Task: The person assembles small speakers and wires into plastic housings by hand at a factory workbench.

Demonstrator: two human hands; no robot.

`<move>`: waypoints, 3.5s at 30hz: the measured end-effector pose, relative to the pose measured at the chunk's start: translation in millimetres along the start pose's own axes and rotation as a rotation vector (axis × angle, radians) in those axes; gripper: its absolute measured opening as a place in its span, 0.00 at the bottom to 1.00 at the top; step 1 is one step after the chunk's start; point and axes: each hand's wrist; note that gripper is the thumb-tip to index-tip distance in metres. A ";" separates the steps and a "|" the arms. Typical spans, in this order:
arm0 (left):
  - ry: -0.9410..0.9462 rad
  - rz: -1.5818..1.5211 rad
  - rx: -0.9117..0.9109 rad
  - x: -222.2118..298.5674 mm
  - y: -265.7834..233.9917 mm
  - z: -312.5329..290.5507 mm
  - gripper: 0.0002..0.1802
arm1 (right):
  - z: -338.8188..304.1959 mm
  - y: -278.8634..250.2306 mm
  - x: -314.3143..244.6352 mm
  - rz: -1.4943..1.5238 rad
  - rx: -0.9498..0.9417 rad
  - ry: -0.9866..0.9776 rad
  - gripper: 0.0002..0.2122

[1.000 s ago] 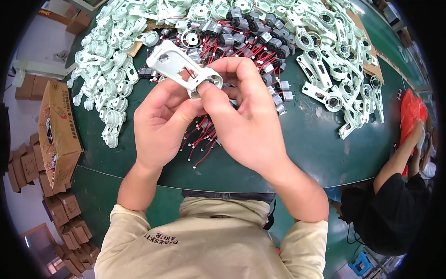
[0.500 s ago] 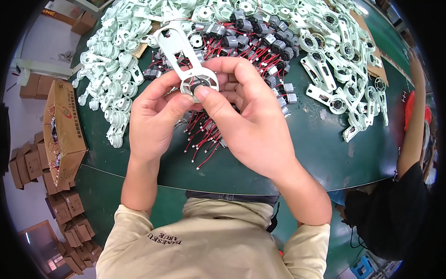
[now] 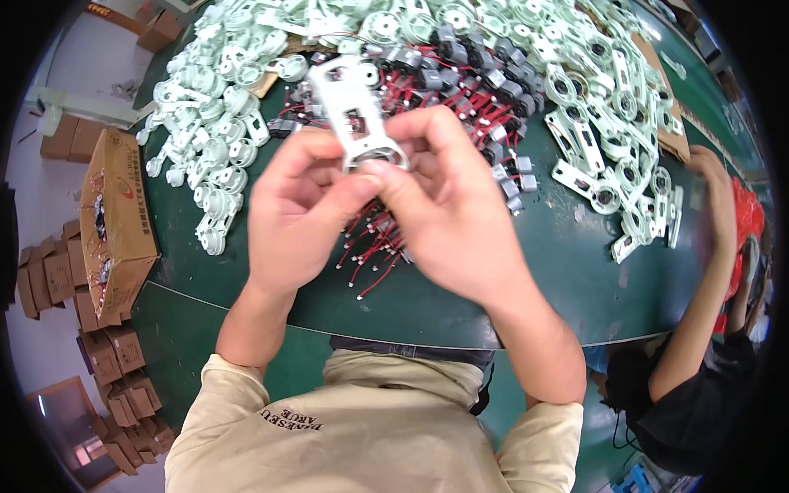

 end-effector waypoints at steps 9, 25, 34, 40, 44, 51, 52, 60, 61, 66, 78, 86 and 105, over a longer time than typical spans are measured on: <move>0.070 0.762 0.556 11.9 -80.5 36.2 0.14 | 13.5 -111.5 -32.5 -0.862 0.796 -0.328 0.18; -0.216 0.928 0.503 52.0 -143.9 -30.7 0.12 | -22.5 4.5 -25.0 -1.217 -0.381 -0.440 0.09; -0.366 1.140 0.383 24.0 -127.1 -72.9 0.22 | -26.9 16.2 -5.8 -1.450 -0.470 -0.380 0.12; -0.293 1.151 0.277 14.9 -100.2 -30.9 0.20 | -21.6 10.8 0.7 -1.367 -0.433 -0.483 0.06; -0.280 1.111 0.200 21.9 -88.5 -30.8 0.19 | -18.7 2.7 1.2 -1.152 -0.358 -0.470 0.08; -0.282 0.404 -0.136 49.7 -93.6 -35.4 0.27 | -10.1 -11.7 -20.5 -1.177 -0.158 -0.591 0.07; -0.274 0.335 -0.154 55.0 -88.6 -28.7 0.24 | -10.9 -10.3 -19.8 -1.204 -0.221 -0.591 0.07; -0.157 -0.236 -0.071 48.3 -47.5 46.0 0.22 | -23.2 11.3 -1.9 -1.480 -0.417 -0.440 0.08; -0.031 -0.242 -0.123 28.6 -55.4 45.9 0.25 | -20.0 10.5 -5.1 -1.363 -0.412 -0.442 0.07; -0.141 -0.308 -0.089 13.5 -48.4 38.1 0.25 | -6.1 -15.0 -5.2 -0.521 -0.093 -0.146 0.03; -0.294 -0.510 -0.234 1.8 -19.4 25.8 0.26 | 0.5 -20.0 -18.8 -0.224 0.292 -0.049 0.06; -0.210 -0.453 -0.248 -4.5 -13.2 21.5 0.25 | -2.5 -9.6 -4.3 -0.640 0.336 -0.394 0.04; -0.148 -0.476 -0.275 -9.3 -7.1 15.6 0.24 | -3.2 -6.5 -4.2 -0.766 0.373 -0.492 0.04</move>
Point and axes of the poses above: each hand's wrist, its own z-axis towards the middle knuckle, its own y-axis out of the palm, x = y × z, and after that the axes turned 2 degrees about y, right-handed
